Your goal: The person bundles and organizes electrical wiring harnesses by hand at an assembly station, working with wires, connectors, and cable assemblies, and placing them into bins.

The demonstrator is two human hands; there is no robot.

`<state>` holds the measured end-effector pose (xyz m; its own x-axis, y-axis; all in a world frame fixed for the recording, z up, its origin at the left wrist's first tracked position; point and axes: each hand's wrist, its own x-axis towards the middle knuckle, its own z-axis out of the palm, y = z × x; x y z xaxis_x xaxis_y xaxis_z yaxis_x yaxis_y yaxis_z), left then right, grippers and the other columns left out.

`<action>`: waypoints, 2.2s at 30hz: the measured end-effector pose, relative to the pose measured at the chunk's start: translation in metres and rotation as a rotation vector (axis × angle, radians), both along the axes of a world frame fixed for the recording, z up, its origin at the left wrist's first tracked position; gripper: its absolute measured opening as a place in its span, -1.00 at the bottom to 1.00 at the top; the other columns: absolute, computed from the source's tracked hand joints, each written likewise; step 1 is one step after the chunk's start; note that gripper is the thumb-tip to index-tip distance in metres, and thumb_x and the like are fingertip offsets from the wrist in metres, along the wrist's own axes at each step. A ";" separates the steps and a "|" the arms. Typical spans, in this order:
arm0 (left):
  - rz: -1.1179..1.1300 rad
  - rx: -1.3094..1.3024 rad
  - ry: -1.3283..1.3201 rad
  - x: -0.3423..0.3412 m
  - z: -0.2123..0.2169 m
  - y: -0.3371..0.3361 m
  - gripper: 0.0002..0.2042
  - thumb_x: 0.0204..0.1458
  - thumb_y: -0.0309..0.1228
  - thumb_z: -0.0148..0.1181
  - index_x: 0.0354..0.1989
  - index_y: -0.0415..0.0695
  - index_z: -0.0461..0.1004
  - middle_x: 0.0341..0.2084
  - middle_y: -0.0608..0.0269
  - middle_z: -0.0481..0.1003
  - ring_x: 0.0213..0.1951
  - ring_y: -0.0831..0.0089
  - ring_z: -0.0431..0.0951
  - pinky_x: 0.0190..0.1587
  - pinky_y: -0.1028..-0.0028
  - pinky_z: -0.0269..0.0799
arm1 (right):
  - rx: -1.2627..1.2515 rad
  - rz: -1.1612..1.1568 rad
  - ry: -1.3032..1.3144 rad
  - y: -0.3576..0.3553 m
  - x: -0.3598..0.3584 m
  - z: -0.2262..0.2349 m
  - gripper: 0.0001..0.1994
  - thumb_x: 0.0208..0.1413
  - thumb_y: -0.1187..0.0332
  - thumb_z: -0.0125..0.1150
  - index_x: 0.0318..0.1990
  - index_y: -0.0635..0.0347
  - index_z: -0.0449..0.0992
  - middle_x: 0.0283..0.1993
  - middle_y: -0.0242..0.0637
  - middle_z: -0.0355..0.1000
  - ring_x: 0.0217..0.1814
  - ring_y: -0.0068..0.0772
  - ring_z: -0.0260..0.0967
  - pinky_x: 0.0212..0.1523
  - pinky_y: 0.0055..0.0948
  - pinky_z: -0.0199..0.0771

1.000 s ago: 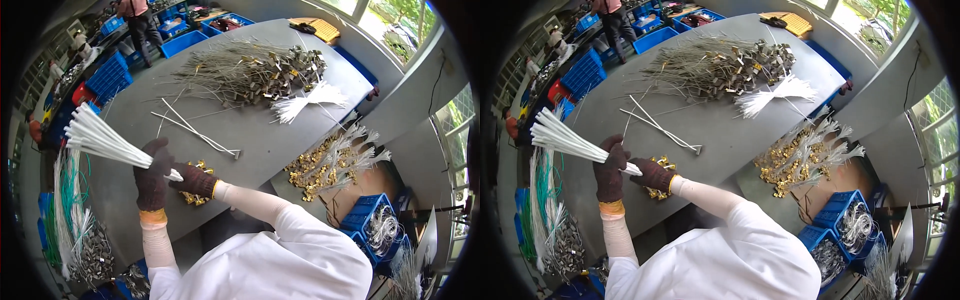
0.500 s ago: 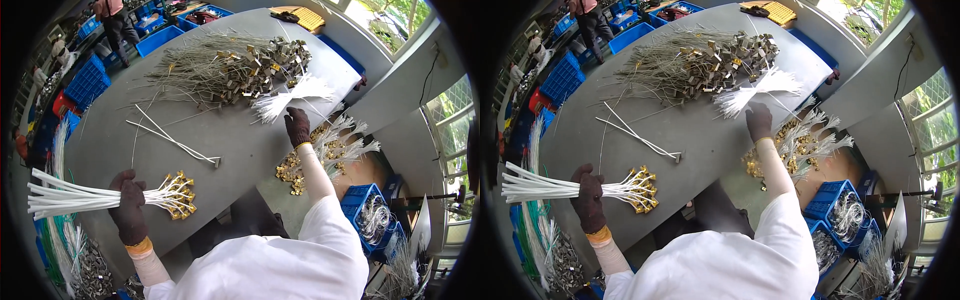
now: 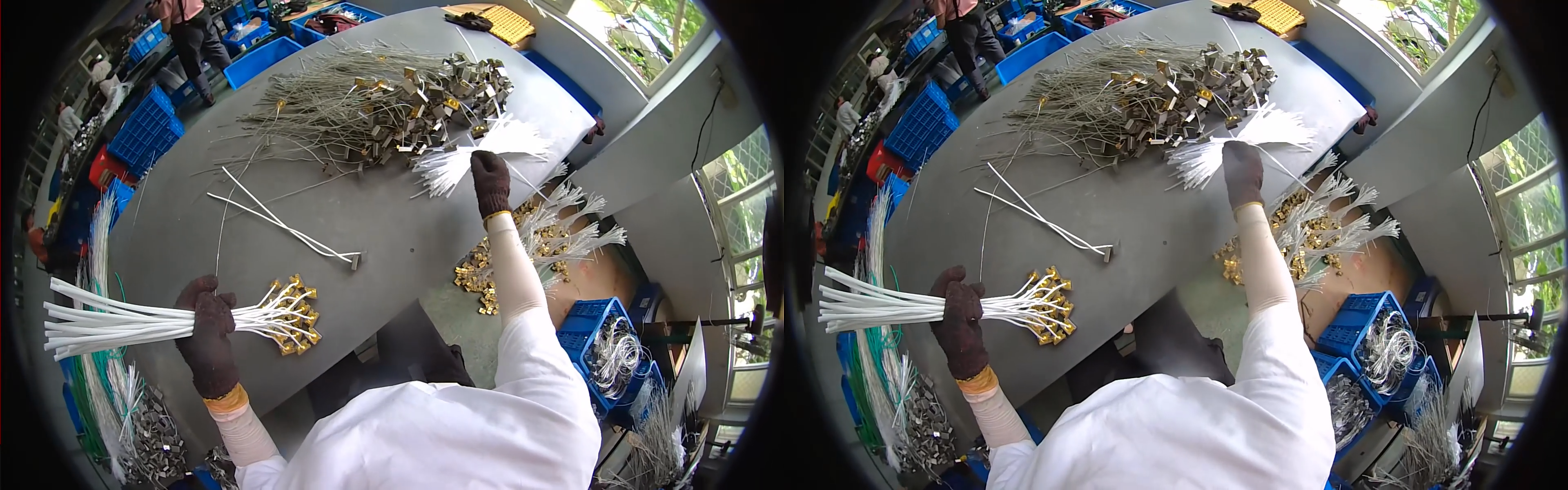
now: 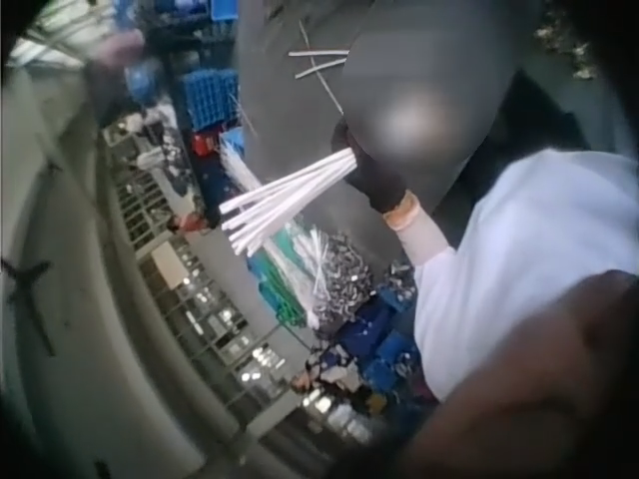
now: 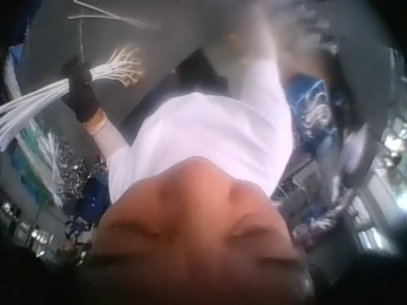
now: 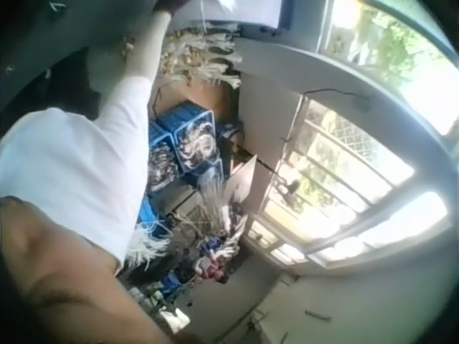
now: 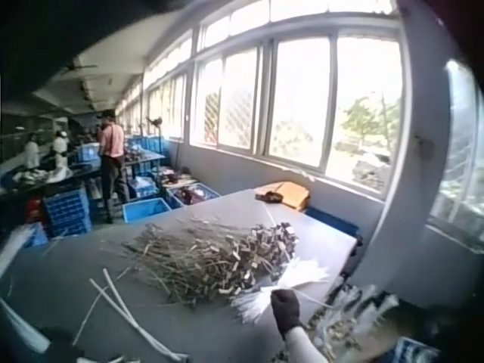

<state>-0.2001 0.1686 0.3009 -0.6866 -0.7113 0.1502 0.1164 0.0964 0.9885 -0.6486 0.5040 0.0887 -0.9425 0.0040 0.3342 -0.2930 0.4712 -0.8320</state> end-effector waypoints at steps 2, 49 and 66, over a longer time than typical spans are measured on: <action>0.009 0.002 0.017 -0.001 0.001 0.001 -0.73 0.33 -0.45 0.08 0.06 -0.40 0.48 -0.63 0.46 0.28 -0.64 0.66 0.24 -0.36 0.51 0.44 | 0.296 0.026 -0.031 0.004 0.003 0.004 -0.81 0.14 0.34 0.40 -0.10 0.09 0.72 -0.11 -0.09 0.65 -0.04 -0.02 0.60 0.06 -0.19 0.59; -0.014 -0.109 -0.042 0.006 0.025 0.009 -0.75 0.23 -0.42 0.25 -0.01 -0.32 0.61 -0.30 0.22 0.63 -0.24 0.49 0.59 0.00 0.40 0.51 | 0.127 0.917 1.041 -0.204 0.109 0.322 -0.74 0.16 0.48 0.23 -0.02 0.00 0.67 -0.05 -0.25 0.61 -0.01 -0.16 0.60 0.06 -0.22 0.61; -0.024 -0.585 -0.099 0.023 0.053 0.000 -0.59 0.13 -0.29 0.42 0.09 -0.23 0.56 -0.15 0.04 0.65 -0.11 0.10 0.67 -0.02 0.22 0.58 | -0.437 1.410 -0.633 -0.256 0.298 0.259 -0.73 0.36 0.27 0.27 0.01 0.30 0.64 -0.13 -0.39 0.62 -0.17 -0.64 0.49 -0.14 -0.55 0.53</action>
<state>-0.1773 0.1687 0.3539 -0.7319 -0.5138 0.4475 0.0353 0.6272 0.7780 -0.3509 0.2477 0.3481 -0.2563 -0.9599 0.1139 0.1607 -0.1585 -0.9742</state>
